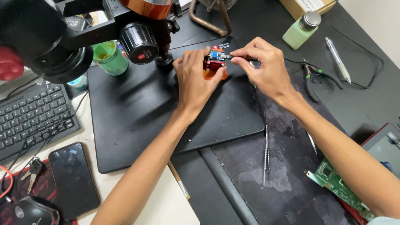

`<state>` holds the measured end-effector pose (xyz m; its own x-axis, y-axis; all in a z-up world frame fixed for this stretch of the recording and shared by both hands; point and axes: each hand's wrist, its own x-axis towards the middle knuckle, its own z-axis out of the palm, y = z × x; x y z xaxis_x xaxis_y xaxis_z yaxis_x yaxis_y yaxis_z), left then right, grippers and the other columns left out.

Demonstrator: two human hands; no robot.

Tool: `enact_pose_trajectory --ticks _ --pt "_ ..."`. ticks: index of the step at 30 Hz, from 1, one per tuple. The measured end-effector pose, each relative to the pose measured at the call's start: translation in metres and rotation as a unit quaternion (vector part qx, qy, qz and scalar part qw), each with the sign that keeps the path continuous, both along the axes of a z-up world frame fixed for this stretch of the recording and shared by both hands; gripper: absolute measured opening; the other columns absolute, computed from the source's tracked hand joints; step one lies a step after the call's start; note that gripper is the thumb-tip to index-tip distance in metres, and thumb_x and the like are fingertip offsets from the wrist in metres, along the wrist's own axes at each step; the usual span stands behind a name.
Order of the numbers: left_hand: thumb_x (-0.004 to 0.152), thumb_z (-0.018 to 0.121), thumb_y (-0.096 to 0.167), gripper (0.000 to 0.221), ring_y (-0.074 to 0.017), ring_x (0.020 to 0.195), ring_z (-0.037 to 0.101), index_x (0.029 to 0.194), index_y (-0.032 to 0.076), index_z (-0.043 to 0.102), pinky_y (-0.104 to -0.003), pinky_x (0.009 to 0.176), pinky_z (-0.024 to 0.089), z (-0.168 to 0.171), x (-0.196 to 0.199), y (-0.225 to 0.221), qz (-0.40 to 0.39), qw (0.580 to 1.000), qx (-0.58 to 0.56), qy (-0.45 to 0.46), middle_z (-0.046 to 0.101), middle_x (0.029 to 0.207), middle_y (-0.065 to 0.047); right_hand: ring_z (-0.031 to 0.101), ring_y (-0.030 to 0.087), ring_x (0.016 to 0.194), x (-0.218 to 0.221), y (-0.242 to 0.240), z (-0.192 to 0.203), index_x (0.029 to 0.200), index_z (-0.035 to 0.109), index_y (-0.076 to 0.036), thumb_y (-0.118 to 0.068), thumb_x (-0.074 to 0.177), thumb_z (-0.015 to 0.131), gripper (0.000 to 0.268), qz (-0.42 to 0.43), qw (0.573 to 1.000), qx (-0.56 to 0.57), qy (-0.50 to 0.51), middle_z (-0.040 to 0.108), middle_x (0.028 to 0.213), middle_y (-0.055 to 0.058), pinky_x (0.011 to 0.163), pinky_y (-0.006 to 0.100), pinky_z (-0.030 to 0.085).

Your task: The recorder is repairing a laptop by removing the motherboard, cleaning it, and then using a heat gun and tweezers to solder or remove a component.

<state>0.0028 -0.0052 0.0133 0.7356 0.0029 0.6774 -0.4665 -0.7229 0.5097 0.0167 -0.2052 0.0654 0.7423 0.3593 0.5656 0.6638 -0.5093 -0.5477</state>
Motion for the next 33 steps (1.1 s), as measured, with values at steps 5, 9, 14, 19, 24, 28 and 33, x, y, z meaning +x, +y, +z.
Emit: enact_pose_trajectory --ticks 5,9,14,19,24,28,33 --pt "0.079 0.088 0.027 0.057 -0.0283 0.11 0.059 0.123 0.0 0.064 -0.045 0.098 0.037 -0.003 0.002 -0.001 -0.003 1.0 -0.004 -0.005 0.068 0.113 -0.011 0.068 0.02 0.085 0.002 0.001 -0.003 0.11 0.077 -0.003 -0.007 0.095 0.08 0.016 0.021 1.0 0.013 0.0 0.067 0.094 0.01 0.076 0.031 0.054" --pt "0.078 0.088 0.027 0.058 -0.0284 0.111 0.059 0.123 0.0 0.064 -0.046 0.101 0.037 -0.003 0.0 -0.002 0.002 1.0 -0.008 -0.008 0.068 0.113 -0.011 0.068 0.02 0.085 0.001 0.004 -0.001 0.109 0.078 -0.003 -0.006 0.094 0.081 0.016 0.017 1.0 0.006 -0.01 0.067 0.095 0.01 0.077 0.031 0.054" --pt "0.08 0.088 0.028 0.06 -0.0287 0.111 0.059 0.126 0.001 0.062 -0.045 0.101 0.038 -0.001 0.0 -0.001 -0.014 1.0 -0.011 -0.008 0.067 0.115 -0.011 0.069 0.021 0.086 0.0 0.002 0.006 0.109 0.077 -0.003 -0.007 0.095 0.079 0.015 0.006 1.0 -0.012 -0.002 0.068 0.095 0.011 0.077 0.032 0.054" --pt "0.076 0.09 0.03 0.066 -0.0302 0.112 0.058 0.126 0.003 0.058 -0.046 0.098 0.037 0.004 -0.004 -0.001 -0.026 0.999 -0.002 0.019 0.065 0.118 -0.011 0.071 0.023 0.088 0.0 -0.001 0.006 0.109 0.075 -0.002 -0.009 0.096 0.078 0.015 0.024 0.999 -0.038 -0.011 0.069 0.098 0.012 0.078 0.034 0.055" --pt "0.077 0.09 0.029 0.071 -0.0311 0.117 0.056 0.131 0.004 0.053 -0.045 0.1 0.038 -0.002 -0.003 0.002 -0.026 1.0 0.002 0.0 0.063 0.123 -0.011 0.072 0.024 0.095 -0.005 -0.007 0.01 0.123 0.07 -0.002 -0.012 0.096 0.078 0.03 0.045 0.998 -0.048 -0.003 0.069 0.107 0.012 0.081 0.035 0.056" --pt "0.078 0.09 0.029 0.089 -0.0323 0.116 0.055 0.147 0.0 0.042 -0.047 0.102 0.038 0.002 -0.004 0.003 -0.034 0.999 -0.014 0.022 0.061 0.119 -0.014 0.068 0.028 0.103 -0.007 -0.013 0.009 0.134 0.066 -0.006 -0.018 0.093 0.081 0.046 0.036 0.992 -0.115 -0.024 0.067 0.114 0.012 0.093 0.039 0.048" --pt "0.076 0.091 0.032 0.089 -0.0325 0.114 0.057 0.146 0.003 0.043 -0.047 0.1 0.038 0.001 0.001 0.006 -0.038 0.999 -0.009 0.016 0.062 0.117 -0.014 0.062 0.03 0.113 -0.008 -0.012 0.011 0.138 0.064 -0.008 -0.025 0.092 0.081 0.052 0.022 0.99 -0.135 -0.028 0.066 0.123 0.011 0.101 0.041 0.041"
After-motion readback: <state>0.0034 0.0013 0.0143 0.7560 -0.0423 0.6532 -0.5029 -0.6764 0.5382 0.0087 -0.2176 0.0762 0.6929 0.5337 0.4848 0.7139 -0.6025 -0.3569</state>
